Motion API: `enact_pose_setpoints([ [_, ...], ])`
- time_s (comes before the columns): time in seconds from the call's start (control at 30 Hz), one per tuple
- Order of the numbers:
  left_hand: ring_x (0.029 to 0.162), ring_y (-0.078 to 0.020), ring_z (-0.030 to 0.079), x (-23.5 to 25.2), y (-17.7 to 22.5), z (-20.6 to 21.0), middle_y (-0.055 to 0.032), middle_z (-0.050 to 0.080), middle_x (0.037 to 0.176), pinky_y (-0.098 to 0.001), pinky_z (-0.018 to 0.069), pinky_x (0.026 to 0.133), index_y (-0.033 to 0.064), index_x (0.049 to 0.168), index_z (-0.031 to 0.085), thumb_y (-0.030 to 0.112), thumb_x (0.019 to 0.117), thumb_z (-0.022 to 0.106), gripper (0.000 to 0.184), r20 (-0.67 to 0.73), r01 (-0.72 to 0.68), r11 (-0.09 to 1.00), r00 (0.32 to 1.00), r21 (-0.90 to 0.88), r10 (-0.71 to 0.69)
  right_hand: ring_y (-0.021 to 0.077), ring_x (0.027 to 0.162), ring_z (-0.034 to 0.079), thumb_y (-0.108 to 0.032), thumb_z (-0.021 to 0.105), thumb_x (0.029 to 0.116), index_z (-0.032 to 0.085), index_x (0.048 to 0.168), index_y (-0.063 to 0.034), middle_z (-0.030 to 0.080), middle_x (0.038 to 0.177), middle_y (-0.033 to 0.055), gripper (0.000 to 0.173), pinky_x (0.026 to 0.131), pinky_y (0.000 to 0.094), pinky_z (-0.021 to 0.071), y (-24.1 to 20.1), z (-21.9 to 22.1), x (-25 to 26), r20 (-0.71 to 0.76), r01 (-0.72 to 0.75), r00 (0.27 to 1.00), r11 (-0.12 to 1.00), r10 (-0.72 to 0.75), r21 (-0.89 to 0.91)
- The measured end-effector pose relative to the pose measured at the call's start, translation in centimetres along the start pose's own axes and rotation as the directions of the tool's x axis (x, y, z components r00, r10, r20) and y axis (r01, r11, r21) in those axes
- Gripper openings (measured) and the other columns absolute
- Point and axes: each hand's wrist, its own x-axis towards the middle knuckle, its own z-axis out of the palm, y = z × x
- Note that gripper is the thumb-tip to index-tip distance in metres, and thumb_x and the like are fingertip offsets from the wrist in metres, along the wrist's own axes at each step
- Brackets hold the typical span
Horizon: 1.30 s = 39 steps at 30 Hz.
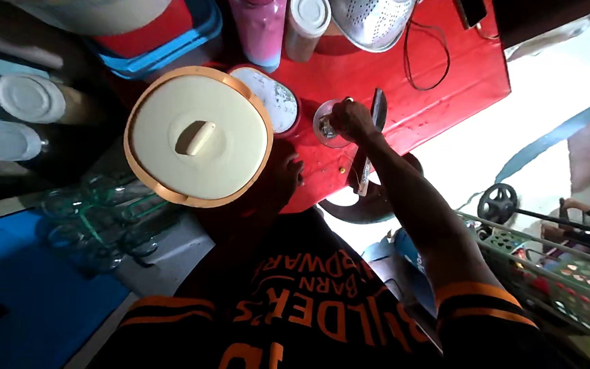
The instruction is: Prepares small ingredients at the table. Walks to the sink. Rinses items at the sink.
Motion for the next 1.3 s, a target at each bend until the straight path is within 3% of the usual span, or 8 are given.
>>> enact_pose_setpoints([
  [0.17, 0.064, -0.0135, 0.063, 2.2, -3.5, -0.1, -0.0102, 0.064, 0.095, -0.0314, 0.0583, 0.062, 0.0036, 0.143, 0.051, 0.020, 0.1067, 0.054, 0.040, 0.018, -0.127, 0.990, 0.992, -0.069, 0.128, 0.0359, 0.097, 0.070, -0.028, 0.062, 0.1008, 0.074, 0.108, -0.0027, 0.072, 0.101, 0.0199, 0.029, 0.090, 0.0582, 0.0533, 1.5, -1.3, -0.2, -0.032, 0.055, 0.998, 0.964, -0.049, 0.262],
  [0.3, 0.065, -0.0139, 0.064, 2.4, -3.4, -0.4, -0.0103, 0.064, 0.095, -0.0317, 0.0588, 0.064, 0.0056, 0.144, 0.050, 0.023, 0.1073, 0.053, 0.040, 0.052, -0.115, 0.992, 0.992, -0.051, 0.118, 0.0360, 0.104, 0.068, -0.025, 0.065, 0.0984, 0.074, 0.113, -0.0022, 0.071, 0.108, 0.0215, 0.029, 0.096, 0.0574, 0.0508, 1.8, -2.8, -1.0, -0.059, 0.035, 0.998, 0.950, -0.017, 0.312],
  [0.4, 0.073, -0.0140, 0.066, 2.3, -3.1, -0.7, -0.0114, 0.065, 0.106, -0.0331, 0.0594, 0.069, 0.0074, 0.145, 0.050, 0.026, 0.1079, 0.051, 0.042, 0.084, -0.110, 0.993, 0.990, -0.040, 0.113, 0.0306, 0.094, 0.070, -0.022, 0.064, 0.0986, 0.072, 0.121, -0.0073, 0.072, 0.106, 0.0175, 0.028, 0.089, 0.0530, 0.0551, 1.6, -2.6, -1.9, -0.135, 0.022, 0.990, 0.938, 0.026, 0.346],
  [0.6, 0.088, -0.0169, 0.071, 3.2, -6.0, -3.1, -0.0097, 0.068, 0.119, -0.0377, 0.0625, 0.076, 0.0152, 0.150, 0.049, 0.028, 0.1079, 0.051, 0.044, 0.193, -0.204, 0.979, 0.961, 0.013, 0.198, 0.0369, 0.120, 0.064, -0.011, 0.069, 0.0945, 0.068, 0.127, 0.0002, 0.068, 0.126, 0.0238, 0.035, 0.107, 0.0526, 0.0479, 0.0, 0.3, -4.2, -0.181, 0.075, 0.983, 0.917, -0.003, 0.393],
  [0.7, 0.080, -0.0109, 0.064, 1.9, -3.5, -1.7, -0.0061, 0.063, 0.108, -0.0329, 0.0585, 0.072, 0.0061, 0.150, 0.043, 0.025, 0.1106, 0.043, 0.043, 0.199, -0.185, 0.983, 0.964, 0.021, 0.177, 0.0309, 0.109, 0.069, -0.010, 0.068, 0.0964, 0.074, 0.115, -0.0019, 0.073, 0.113, 0.0176, 0.022, 0.100, 0.0488, 0.0536, 0.5, 0.4, -4.8, -0.253, 0.127, 0.966, 0.942, -0.046, 0.311],
  [0.8, 0.070, -0.0095, 0.062, 1.8, -3.0, -1.8, -0.0017, 0.060, 0.095, -0.0318, 0.0588, 0.066, 0.0026, 0.145, 0.043, 0.024, 0.1114, 0.041, 0.040, 0.170, -0.150, 0.988, 0.974, -0.025, 0.152, 0.0338, 0.118, 0.065, -0.014, 0.052, 0.1063, 0.070, 0.123, -0.0004, 0.069, 0.122, 0.0203, 0.028, 0.103, 0.0504, 0.0502, -0.9, -1.5, -4.9, -0.104, 0.074, 0.994, 0.940, -0.042, 0.332],
  [0.97, 0.061, -0.0085, 0.058, 1.8, -2.7, -1.0, 0.0007, 0.057, 0.084, -0.0291, 0.0555, 0.057, 0.0040, 0.137, 0.049, 0.023, 0.1110, 0.041, 0.033, 0.096, -0.132, 0.990, 0.986, -0.051, 0.137, 0.0361, 0.117, 0.064, -0.015, 0.050, 0.1065, 0.069, 0.122, -0.0015, 0.068, 0.124, 0.0203, 0.028, 0.099, 0.0538, 0.0513, -0.7, -1.2, -4.8, -0.089, 0.057, 0.996, 0.950, -0.031, 0.308],
  [1.3, 0.076, -0.0170, 0.067, 4.0, -4.7, -1.4, -0.0102, 0.067, 0.105, -0.0385, 0.0608, 0.069, 0.0096, 0.145, 0.051, 0.025, 0.1076, 0.049, 0.040, 0.064, -0.118, 0.993, 0.991, -0.008, 0.118, 0.0312, 0.105, 0.070, -0.016, 0.064, 0.0965, 0.077, 0.109, -0.0056, 0.074, 0.109, 0.0158, 0.021, 0.096, 0.0529, 0.0546, 0.1, -3.7, -5.3, -0.245, 0.114, 0.969, 0.947, -0.039, 0.301],
])
